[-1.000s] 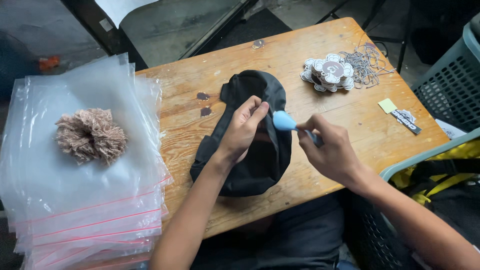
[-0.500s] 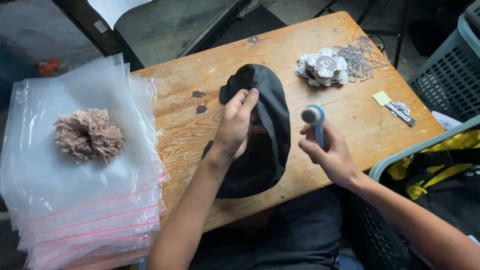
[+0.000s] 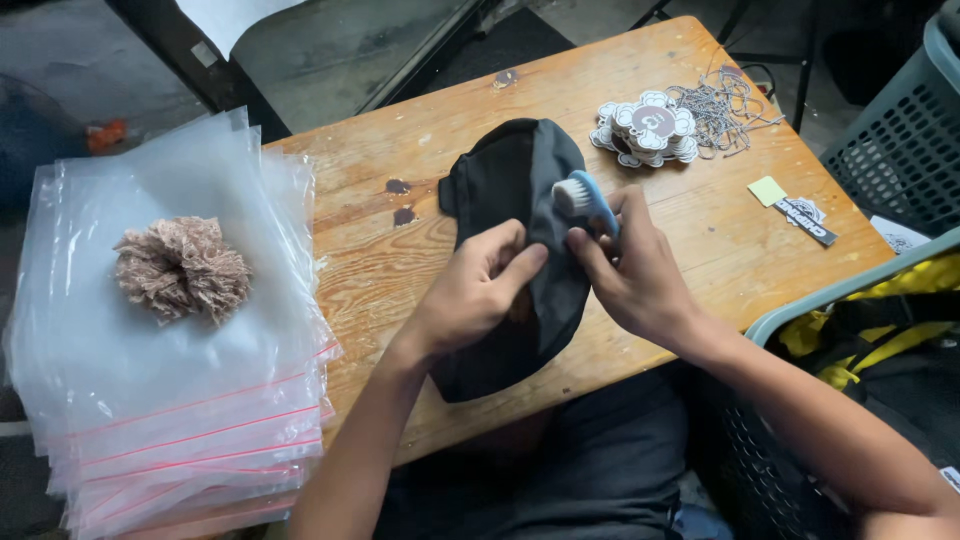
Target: The person cleans a black bag on a wooden table using a blue brush, scrubbing the exterior and interior surfaces. They then open the bag's zipper and attach a decorative bear-shaped keychain to the zipper pull.
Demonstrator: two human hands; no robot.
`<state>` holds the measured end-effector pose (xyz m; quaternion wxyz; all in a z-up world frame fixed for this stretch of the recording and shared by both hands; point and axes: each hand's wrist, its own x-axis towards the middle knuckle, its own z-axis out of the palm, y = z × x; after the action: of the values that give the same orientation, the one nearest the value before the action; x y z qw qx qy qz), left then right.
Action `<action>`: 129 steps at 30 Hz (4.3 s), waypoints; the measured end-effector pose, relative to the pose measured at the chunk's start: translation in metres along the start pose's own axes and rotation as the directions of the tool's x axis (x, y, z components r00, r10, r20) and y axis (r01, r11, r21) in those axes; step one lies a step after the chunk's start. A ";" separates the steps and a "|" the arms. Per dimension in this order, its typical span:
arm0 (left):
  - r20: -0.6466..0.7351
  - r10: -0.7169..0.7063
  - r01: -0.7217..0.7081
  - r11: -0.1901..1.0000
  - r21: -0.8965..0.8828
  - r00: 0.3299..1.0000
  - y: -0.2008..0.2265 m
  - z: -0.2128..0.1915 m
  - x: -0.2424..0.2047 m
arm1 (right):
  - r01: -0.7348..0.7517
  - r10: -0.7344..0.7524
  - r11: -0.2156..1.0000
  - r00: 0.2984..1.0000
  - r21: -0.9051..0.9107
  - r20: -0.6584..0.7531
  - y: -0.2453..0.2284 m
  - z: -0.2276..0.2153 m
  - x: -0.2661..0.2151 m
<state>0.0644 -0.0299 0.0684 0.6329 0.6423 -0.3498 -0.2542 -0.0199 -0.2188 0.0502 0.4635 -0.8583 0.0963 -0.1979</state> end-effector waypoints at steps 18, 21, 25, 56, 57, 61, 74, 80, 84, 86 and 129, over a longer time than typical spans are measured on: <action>-0.091 -0.059 0.047 0.990 -0.132 0.994 -0.023 0.002 0.005 | 0.354 -0.315 0.935 0.830 0.002 0.460 0.000 -0.026 -0.111; -0.074 -0.049 0.041 0.994 -0.103 0.996 -0.015 0.002 0.003 | 0.230 -0.208 0.973 0.927 -0.035 0.314 0.006 -0.036 -0.097; -0.053 0.000 -0.009 0.985 -0.174 0.999 -0.055 0.004 0.014 | 0.244 -0.251 0.964 0.966 -0.108 -0.059 0.010 -0.043 -0.059; -0.535 -0.245 0.553 0.627 0.548 0.809 -0.010 -0.024 -0.084 | -0.349 0.471 0.834 0.854 -0.427 0.221 0.042 -0.002 0.009; -0.486 -0.398 0.614 0.642 0.459 0.778 -0.015 -0.027 -0.086 | -0.394 0.491 0.839 0.846 -0.376 0.209 0.042 -0.002 0.010; -0.449 -0.419 0.595 0.701 0.393 0.789 0.003 -0.021 -0.090 | -0.371 0.421 0.896 0.885 -0.243 0.199 0.059 0.004 0.011; -0.322 0.732 -0.369 0.611 0.700 0.601 0.031 0.034 -0.056 | -0.487 0.396 0.840 0.851 0.238 0.346 -0.043 0.043 0.007; 0.048 0.845 -0.432 0.223 0.874 0.532 0.012 0.029 -0.058 | -0.540 0.478 0.841 0.767 0.027 0.428 -0.026 0.025 0.019; 0.071 0.754 -0.401 0.264 0.877 0.652 -0.013 0.011 -0.074 | -0.556 0.548 0.819 0.688 -0.140 0.477 -0.011 0.012 0.027; 0.066 0.706 -0.395 0.314 0.864 0.705 -0.027 0.005 -0.083 | -0.549 0.570 0.810 0.653 -0.206 0.498 -0.004 0.006 0.032; -0.381 0.395 0.107 0.562 0.820 0.836 -0.057 0.020 -0.126 | 0.519 -0.391 0.659 0.855 -0.545 0.341 0.029 0.043 0.107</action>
<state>-0.0227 0.0515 -0.0043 0.3540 0.8704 -0.2929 0.1769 0.0962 -0.2391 0.0319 0.0981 -0.9726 -0.1085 -0.1807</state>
